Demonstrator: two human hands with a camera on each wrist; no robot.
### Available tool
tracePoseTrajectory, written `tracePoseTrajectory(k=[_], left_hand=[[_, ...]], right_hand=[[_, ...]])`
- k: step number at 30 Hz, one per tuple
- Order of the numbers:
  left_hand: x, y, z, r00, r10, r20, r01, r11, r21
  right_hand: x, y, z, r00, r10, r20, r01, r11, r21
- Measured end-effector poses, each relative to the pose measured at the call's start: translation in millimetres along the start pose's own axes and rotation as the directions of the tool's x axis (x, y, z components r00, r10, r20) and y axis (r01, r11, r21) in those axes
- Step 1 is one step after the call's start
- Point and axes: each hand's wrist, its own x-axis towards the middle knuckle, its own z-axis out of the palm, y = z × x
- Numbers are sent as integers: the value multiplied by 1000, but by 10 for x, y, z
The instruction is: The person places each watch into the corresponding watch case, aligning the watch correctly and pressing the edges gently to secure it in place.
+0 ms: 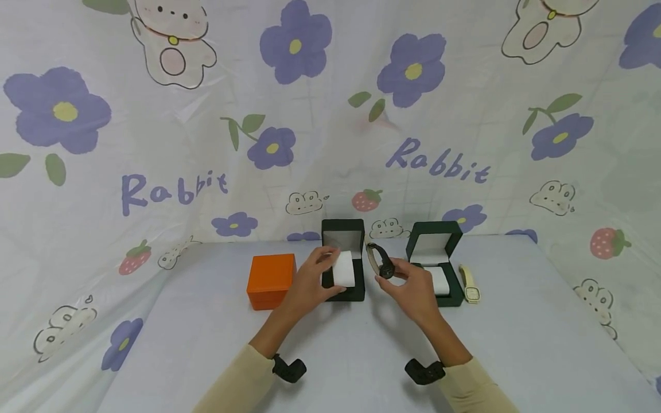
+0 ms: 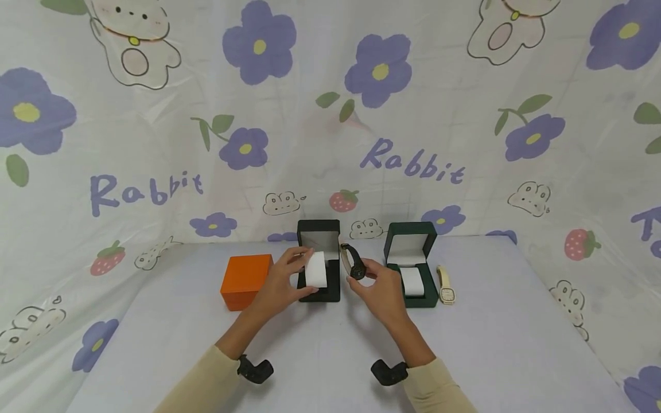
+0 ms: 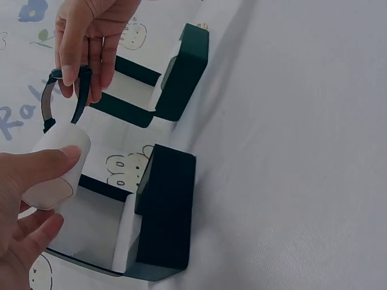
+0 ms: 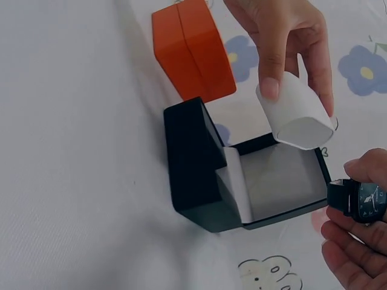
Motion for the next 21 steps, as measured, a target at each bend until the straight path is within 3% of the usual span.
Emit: tracePoseTrajectory(k=[9,15,21], left_hand=[[-95,126,-105,1000,-9,4,9,996,-84],[-92,177,-152,1000,6,9,-4,977,-214],[-58,247,-196,999,39,3,-37,965,-258]], right_hand=[[-27,-55,-29,999,32,7,-32,999,13],[-17,-107,-53,1000,1,13,-2,999,35],[-25,-165,-52,999,-30,21,31,1000,-7]])
